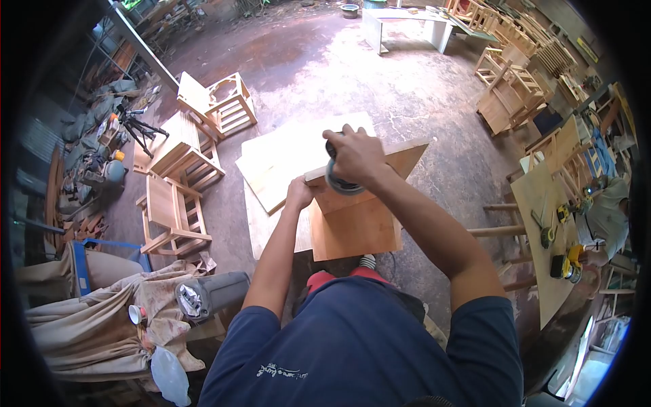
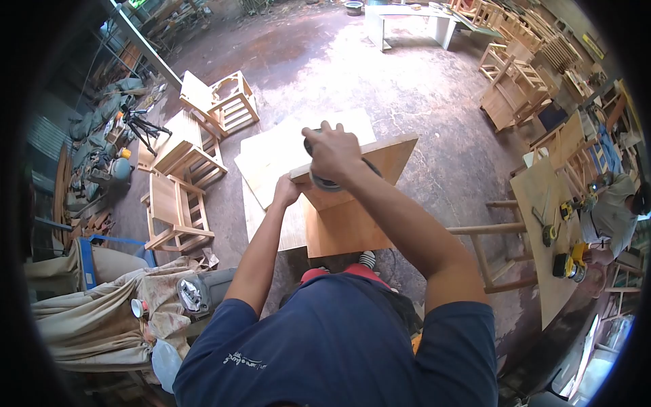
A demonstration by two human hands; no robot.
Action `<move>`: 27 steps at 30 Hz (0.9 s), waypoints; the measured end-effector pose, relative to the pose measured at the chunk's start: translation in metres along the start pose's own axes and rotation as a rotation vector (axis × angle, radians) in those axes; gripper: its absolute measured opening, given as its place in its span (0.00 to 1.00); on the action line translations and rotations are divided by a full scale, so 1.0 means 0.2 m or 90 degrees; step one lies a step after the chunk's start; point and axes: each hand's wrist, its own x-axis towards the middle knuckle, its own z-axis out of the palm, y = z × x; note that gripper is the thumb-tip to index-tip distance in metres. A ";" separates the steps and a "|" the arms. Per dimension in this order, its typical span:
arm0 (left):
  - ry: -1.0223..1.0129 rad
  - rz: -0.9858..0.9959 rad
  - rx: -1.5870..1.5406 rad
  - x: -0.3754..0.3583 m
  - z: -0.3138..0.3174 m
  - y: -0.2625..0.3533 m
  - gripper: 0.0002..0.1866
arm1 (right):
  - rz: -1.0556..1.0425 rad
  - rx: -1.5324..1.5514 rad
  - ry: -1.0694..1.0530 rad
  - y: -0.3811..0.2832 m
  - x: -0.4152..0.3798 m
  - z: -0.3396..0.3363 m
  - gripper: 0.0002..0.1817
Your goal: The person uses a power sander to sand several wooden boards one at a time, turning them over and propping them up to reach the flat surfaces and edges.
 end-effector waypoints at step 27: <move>-0.024 0.099 0.203 -0.11 -0.21 0.38 0.19 | 0.234 -0.067 0.079 0.82 -0.06 -0.14 0.32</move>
